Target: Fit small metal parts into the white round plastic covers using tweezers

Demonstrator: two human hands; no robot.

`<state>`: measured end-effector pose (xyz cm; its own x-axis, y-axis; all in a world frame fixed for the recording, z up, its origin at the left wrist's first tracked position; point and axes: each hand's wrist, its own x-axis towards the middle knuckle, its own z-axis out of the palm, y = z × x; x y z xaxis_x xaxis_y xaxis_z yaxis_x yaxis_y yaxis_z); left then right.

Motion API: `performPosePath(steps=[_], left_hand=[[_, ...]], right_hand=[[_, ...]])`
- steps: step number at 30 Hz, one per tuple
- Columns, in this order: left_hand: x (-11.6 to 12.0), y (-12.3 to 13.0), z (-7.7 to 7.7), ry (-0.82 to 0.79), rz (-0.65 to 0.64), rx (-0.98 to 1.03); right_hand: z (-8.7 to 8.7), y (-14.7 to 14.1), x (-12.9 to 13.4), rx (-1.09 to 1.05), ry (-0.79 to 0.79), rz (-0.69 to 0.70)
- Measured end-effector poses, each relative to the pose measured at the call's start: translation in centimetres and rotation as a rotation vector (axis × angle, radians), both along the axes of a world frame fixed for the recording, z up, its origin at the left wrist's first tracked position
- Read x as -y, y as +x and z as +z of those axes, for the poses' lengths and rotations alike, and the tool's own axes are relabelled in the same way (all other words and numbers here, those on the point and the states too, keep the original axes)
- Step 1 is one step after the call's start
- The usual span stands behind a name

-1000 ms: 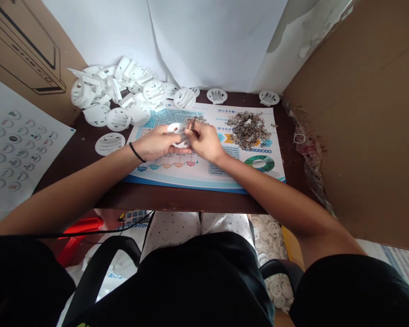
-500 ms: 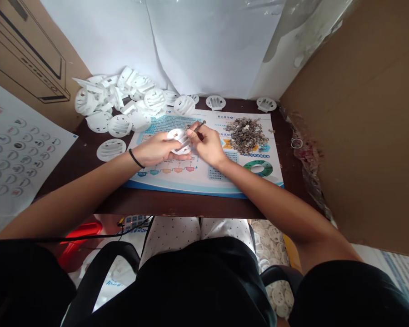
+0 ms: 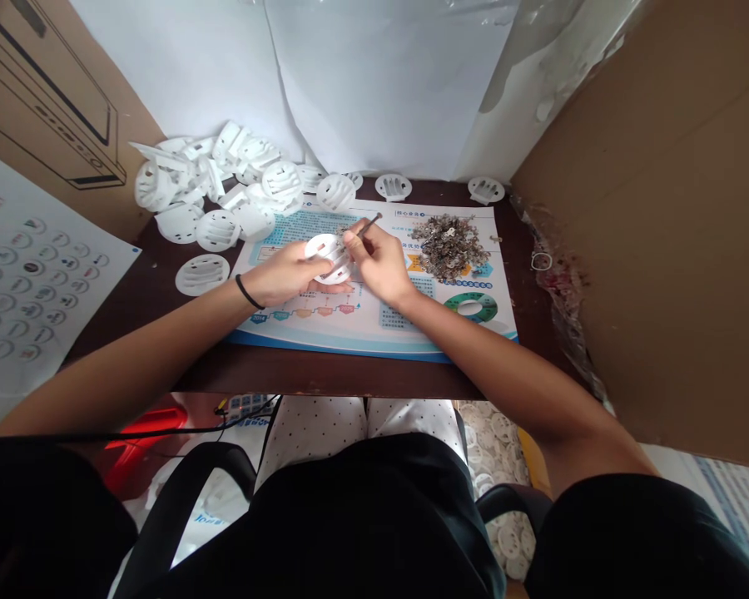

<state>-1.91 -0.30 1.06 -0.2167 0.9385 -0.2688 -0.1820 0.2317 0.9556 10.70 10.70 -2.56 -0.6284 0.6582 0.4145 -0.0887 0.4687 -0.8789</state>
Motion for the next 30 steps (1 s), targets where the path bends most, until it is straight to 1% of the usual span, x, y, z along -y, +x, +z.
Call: performPosePath(steps=[3, 6, 8, 11, 13, 16, 19, 20, 22, 26, 28, 30], left_hand=[[0.1, 0.0, 0.2, 0.021, 0.016, -0.008], [0.2, -0.3, 0.1, 0.098, 0.073, -0.021], [0.1, -0.6, -0.2, 0.171, 0.118, -0.040], [-0.1, -0.9, -0.7, 0.241, 0.152, -0.062], [-0.3, -1.0, -1.1, 0.268, 0.171, -0.055], [-0.4, -1.0, -1.3, 0.289, 0.192, -0.062], [-0.4, -1.0, -1.0, 0.311, 0.170, -0.130], [-0.4, -0.9, -0.8, 0.330, 0.162, -0.119], [-0.3, -0.8, -0.2, 0.367, 0.151, 0.019], [-0.1, -0.4, 1.0, 0.366, 0.181, 0.479], [-0.2, -0.2, 1.2, 0.321, 0.209, 0.623], [-0.3, 0.0, 1.2, 0.246, 0.211, 0.693]], right_hand=[[0.6, 0.3, 0.0, -0.100, -0.055, -0.054], [0.8, 0.3, -0.2, -0.119, -0.033, -0.109], [0.7, 0.3, -0.4, -0.109, -0.012, -0.102], [0.7, 0.4, -0.4, -0.083, 0.024, -0.049], [0.9, 0.7, -0.2, -0.064, 0.110, -0.030], [1.3, 1.2, -0.2, -0.042, 0.328, -0.020], [1.4, 1.5, -0.3, -0.065, 0.548, -0.014], [1.4, 1.5, -0.3, -0.081, 0.616, -0.025], [1.3, 1.5, -0.4, -0.124, 0.740, -0.071], [0.9, 1.3, -0.7, -0.206, 0.920, -0.164], [0.8, 1.3, -0.8, -0.194, 0.959, -0.164], [0.6, 1.2, -0.8, -0.149, 0.973, -0.100]])
